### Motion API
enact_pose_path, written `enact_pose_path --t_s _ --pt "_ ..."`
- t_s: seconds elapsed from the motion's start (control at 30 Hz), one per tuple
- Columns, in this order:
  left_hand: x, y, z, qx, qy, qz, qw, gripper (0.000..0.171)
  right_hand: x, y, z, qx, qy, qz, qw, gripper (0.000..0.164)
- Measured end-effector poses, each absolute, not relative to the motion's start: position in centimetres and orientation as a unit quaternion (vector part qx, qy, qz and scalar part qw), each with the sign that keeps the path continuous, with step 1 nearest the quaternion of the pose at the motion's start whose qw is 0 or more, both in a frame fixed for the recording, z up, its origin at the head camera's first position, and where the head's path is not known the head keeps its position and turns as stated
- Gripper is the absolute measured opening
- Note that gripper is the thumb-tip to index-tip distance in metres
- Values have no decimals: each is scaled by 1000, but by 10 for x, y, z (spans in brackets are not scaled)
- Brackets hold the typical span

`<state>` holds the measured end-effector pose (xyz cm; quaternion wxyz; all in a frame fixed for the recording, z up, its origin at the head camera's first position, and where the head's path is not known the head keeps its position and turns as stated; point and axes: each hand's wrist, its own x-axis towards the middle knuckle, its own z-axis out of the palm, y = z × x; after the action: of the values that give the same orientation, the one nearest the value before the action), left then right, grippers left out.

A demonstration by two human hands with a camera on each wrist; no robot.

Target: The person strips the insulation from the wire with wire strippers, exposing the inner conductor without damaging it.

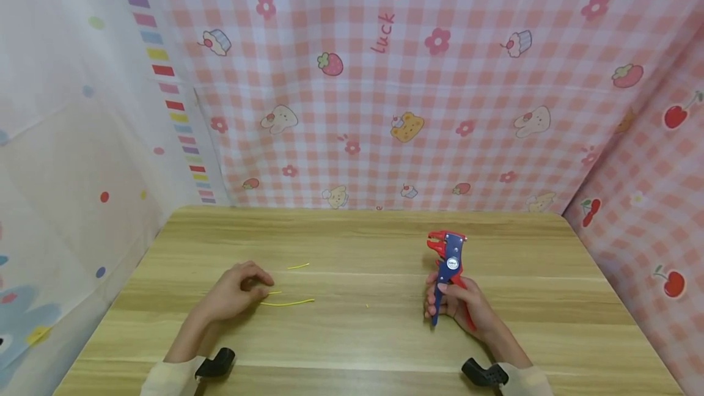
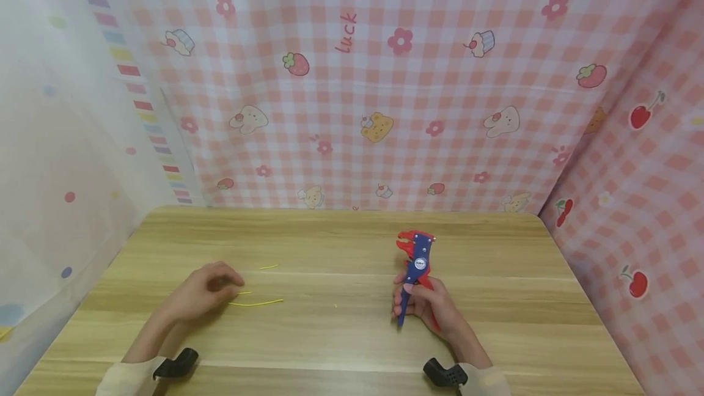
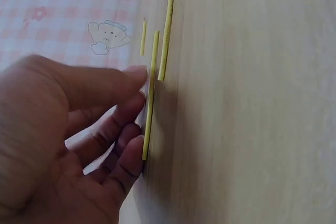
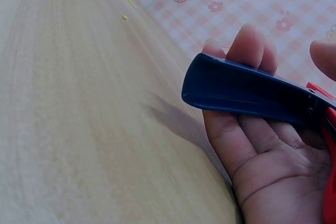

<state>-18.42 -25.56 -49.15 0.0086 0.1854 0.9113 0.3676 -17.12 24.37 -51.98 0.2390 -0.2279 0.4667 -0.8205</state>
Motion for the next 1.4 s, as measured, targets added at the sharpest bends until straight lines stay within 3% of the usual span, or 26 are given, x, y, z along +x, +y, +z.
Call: enact_pose_path --t_s 0.17,0.43,0.9,1.4 --pt "-184 -254 -489 171 921 350 21 9 -171 244 -520 -224 472 -819 237 26" --pt "-183 -247 -491 164 934 317 -7 16 -172 242 -522 -230 475 -816 235 27" --pt "-179 -240 -488 159 936 315 11 12 -170 240 -522 -226 468 -820 237 28" --pt "-180 -224 -486 122 925 358 -30 4 -169 243 -521 -232 479 -816 226 28"
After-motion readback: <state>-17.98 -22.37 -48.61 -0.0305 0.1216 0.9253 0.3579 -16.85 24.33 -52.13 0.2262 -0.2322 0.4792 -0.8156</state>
